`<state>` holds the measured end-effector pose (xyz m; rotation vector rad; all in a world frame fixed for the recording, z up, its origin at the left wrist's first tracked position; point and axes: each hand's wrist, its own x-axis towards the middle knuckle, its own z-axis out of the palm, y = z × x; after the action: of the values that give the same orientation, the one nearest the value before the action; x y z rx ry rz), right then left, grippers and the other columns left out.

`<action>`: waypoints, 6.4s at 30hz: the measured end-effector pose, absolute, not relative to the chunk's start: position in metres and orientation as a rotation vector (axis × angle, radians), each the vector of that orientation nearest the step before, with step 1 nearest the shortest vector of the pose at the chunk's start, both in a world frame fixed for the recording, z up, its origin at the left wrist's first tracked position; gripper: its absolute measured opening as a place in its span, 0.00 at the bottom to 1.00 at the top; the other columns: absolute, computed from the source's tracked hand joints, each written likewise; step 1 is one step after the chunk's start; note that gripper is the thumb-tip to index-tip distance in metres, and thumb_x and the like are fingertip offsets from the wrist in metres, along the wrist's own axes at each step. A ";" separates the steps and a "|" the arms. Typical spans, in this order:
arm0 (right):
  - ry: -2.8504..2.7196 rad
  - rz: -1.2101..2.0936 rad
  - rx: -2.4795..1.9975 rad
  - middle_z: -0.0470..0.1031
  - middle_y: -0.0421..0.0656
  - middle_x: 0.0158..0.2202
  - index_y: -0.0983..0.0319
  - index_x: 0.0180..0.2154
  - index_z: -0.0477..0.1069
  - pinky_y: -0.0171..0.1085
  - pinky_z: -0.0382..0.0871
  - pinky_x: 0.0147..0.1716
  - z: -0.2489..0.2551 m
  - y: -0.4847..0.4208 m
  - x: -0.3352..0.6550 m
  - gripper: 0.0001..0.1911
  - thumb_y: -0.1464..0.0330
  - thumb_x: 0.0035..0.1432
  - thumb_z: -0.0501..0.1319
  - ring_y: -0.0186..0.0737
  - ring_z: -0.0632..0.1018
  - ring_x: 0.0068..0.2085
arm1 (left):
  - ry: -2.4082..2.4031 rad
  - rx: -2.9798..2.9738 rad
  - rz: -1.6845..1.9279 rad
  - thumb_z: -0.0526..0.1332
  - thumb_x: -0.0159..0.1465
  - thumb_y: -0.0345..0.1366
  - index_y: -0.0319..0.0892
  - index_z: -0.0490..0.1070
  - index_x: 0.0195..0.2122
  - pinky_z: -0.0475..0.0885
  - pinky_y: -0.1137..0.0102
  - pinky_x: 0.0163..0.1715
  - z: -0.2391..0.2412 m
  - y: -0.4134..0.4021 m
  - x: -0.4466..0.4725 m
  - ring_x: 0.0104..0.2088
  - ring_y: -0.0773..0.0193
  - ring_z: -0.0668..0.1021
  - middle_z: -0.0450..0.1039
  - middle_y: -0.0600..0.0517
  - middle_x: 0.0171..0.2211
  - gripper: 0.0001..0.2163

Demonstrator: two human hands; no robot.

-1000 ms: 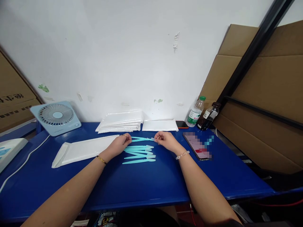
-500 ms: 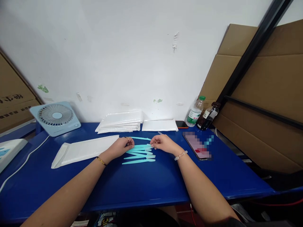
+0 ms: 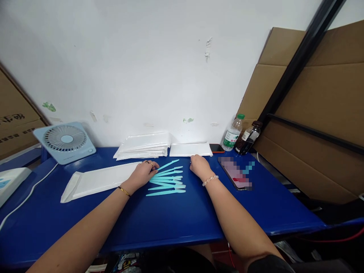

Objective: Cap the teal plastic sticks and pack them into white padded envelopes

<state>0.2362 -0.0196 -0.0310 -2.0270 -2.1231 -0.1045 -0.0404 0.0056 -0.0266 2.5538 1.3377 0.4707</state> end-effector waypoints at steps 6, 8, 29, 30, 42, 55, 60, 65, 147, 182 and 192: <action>-1.930 0.358 -1.705 0.71 0.42 0.28 0.62 0.36 0.73 0.34 0.65 0.30 -0.028 -0.026 0.243 0.13 0.76 0.48 0.55 0.36 0.72 0.28 | 1.400 2.571 0.434 0.55 0.61 0.33 0.43 0.70 0.29 0.65 0.66 0.36 -0.025 0.003 -0.039 0.36 0.58 0.74 0.74 0.48 0.32 0.06; -1.735 0.647 -1.588 0.70 0.39 0.24 0.63 0.35 0.72 0.33 0.66 0.28 -0.027 -0.027 0.246 0.11 0.73 0.50 0.54 0.34 0.71 0.26 | 1.396 2.575 0.461 0.55 0.61 0.33 0.42 0.70 0.29 0.65 0.67 0.36 -0.026 0.003 -0.040 0.36 0.58 0.74 0.74 0.48 0.32 0.06; -1.814 0.902 -1.433 0.78 0.45 0.32 0.64 0.36 0.78 0.33 0.66 0.28 -0.030 -0.030 0.249 0.16 0.59 0.52 0.62 0.34 0.73 0.28 | 1.384 2.463 0.473 0.54 0.63 0.33 0.42 0.69 0.31 0.65 0.70 0.32 -0.023 0.003 -0.043 0.34 0.61 0.75 0.75 0.51 0.33 0.06; -1.817 0.896 -1.432 0.78 0.45 0.32 0.64 0.36 0.77 0.33 0.66 0.28 -0.030 -0.030 0.249 0.16 0.59 0.52 0.62 0.34 0.72 0.27 | 1.381 2.462 0.469 0.54 0.63 0.33 0.42 0.69 0.31 0.65 0.70 0.32 -0.023 0.003 -0.043 0.34 0.61 0.76 0.75 0.51 0.33 0.06; -1.889 0.861 -1.402 0.76 0.44 0.31 0.64 0.37 0.77 0.34 0.67 0.30 -0.028 -0.033 0.242 0.15 0.59 0.54 0.61 0.35 0.73 0.28 | 1.345 2.469 0.480 0.54 0.62 0.33 0.42 0.69 0.31 0.66 0.70 0.33 -0.021 0.001 -0.041 0.35 0.61 0.76 0.75 0.50 0.34 0.06; -2.401 0.508 -1.391 0.63 0.49 0.52 0.59 0.59 0.61 0.48 0.63 0.51 -0.010 -0.060 0.207 0.47 0.49 0.38 0.69 0.52 0.65 0.52 | 1.089 2.699 0.248 0.66 0.45 0.59 0.43 0.62 0.56 0.65 0.60 0.49 -0.008 -0.028 -0.037 0.54 0.47 0.67 0.66 0.43 0.53 0.40; -2.603 0.363 -1.401 0.66 0.47 0.43 0.62 0.45 0.67 0.40 0.66 0.41 0.001 -0.080 0.180 0.19 0.63 0.52 0.62 0.45 0.68 0.44 | 1.087 2.857 0.075 0.59 0.60 0.44 0.40 0.68 0.43 0.68 0.63 0.40 -0.010 -0.043 -0.026 0.42 0.53 0.74 0.72 0.44 0.42 0.15; -2.752 -0.014 -1.447 0.69 0.49 0.39 0.64 0.37 0.66 0.42 0.63 0.41 -0.002 -0.083 0.162 0.08 0.70 0.53 0.57 0.46 0.69 0.40 | 1.092 2.961 0.032 0.56 0.60 0.36 0.38 0.68 0.38 0.70 0.62 0.36 -0.017 -0.049 -0.015 0.37 0.53 0.76 0.72 0.42 0.36 0.09; -2.866 -1.167 -1.424 0.78 0.45 0.31 0.62 0.31 0.73 0.37 0.51 0.32 0.217 -0.070 0.147 0.08 0.78 0.57 0.57 0.36 0.73 0.31 | 0.684 1.891 1.139 0.65 0.53 0.41 0.43 0.58 0.46 0.65 0.69 0.39 0.045 -0.034 -0.041 0.38 0.62 0.70 0.65 0.51 0.40 0.22; -2.724 -1.481 -1.437 0.75 0.46 0.32 0.62 0.32 0.74 0.39 0.49 0.31 0.236 -0.080 0.121 0.11 0.77 0.58 0.54 0.37 0.71 0.30 | 0.669 1.717 1.214 0.66 0.51 0.40 0.42 0.62 0.46 0.65 0.66 0.43 0.044 -0.035 -0.049 0.42 0.59 0.71 0.67 0.51 0.41 0.23; -2.764 -1.381 -1.436 0.73 0.43 0.24 0.62 0.28 0.73 0.39 0.49 0.30 0.246 -0.075 0.121 0.13 0.74 0.61 0.53 0.33 0.67 0.24 | 0.607 1.739 1.234 0.65 0.54 0.40 0.42 0.60 0.48 0.65 0.67 0.43 0.040 -0.031 -0.053 0.41 0.60 0.70 0.66 0.50 0.43 0.22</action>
<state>0.1208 -0.0749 0.2457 -1.4364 -2.7643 -1.3812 -0.0534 -0.0309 0.0403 1.7389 0.6067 1.2343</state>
